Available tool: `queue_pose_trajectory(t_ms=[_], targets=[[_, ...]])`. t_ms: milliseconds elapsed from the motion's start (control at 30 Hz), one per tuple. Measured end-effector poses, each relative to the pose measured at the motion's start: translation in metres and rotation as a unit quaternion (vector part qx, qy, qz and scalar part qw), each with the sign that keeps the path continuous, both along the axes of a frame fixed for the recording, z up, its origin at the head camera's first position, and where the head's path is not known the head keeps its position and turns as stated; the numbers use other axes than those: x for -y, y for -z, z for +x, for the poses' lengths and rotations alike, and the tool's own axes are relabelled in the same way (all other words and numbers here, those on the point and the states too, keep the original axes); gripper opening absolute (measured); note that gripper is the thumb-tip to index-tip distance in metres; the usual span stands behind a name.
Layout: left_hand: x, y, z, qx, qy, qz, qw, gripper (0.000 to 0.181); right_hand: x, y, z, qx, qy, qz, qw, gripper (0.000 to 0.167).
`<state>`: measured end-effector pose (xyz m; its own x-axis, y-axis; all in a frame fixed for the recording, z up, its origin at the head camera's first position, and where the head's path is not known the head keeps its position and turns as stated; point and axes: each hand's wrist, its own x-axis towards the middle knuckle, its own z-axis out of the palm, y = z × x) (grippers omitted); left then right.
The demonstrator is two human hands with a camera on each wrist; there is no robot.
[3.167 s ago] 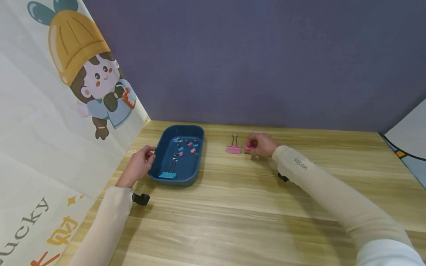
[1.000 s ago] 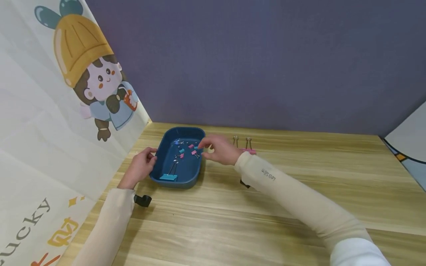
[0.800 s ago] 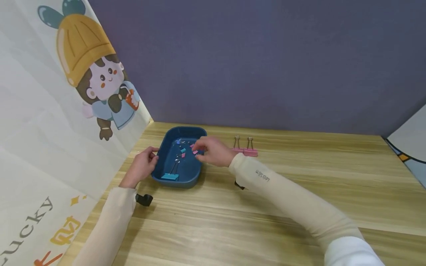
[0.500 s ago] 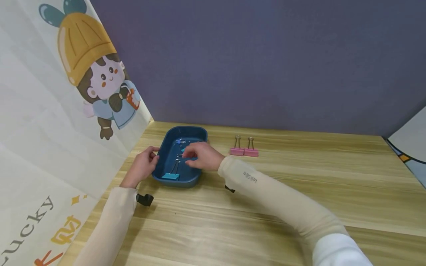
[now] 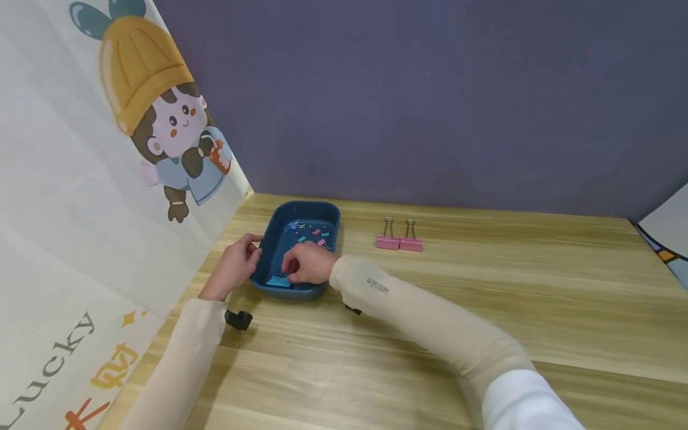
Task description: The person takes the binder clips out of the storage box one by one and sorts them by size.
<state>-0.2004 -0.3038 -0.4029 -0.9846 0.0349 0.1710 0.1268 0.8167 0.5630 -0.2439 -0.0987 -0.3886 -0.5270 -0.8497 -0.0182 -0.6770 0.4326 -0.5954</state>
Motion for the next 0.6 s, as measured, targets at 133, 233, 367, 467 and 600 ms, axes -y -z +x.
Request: queue_pose_trajectory(t_ms=[133,233,367,467,600], targets=[[-0.001,0.002,-0.001,0.0,-0.002,0.003,1.0,0.031,0.009,0.006,0.001,-0.018,0.001,0.04,0.999,0.015],[-0.002,0.003,-0.001,0.003,-0.003,0.008,1.0,0.031,0.014,0.009,0.001,-0.033,0.004,0.06,0.9976,0.015],[-0.002,0.003,0.0,0.002,-0.009,0.012,0.9999,0.031,0.019,0.01,0.002,-0.039,0.005,0.078,0.9962,0.016],[-0.001,0.003,0.0,0.002,-0.012,0.011,0.9999,0.03,0.022,0.01,0.002,-0.035,0.009,0.086,0.9957,0.015],[0.0,0.001,0.0,0.007,-0.01,0.01,0.9999,0.031,0.025,0.011,0.003,-0.026,0.022,0.094,0.995,0.015]])
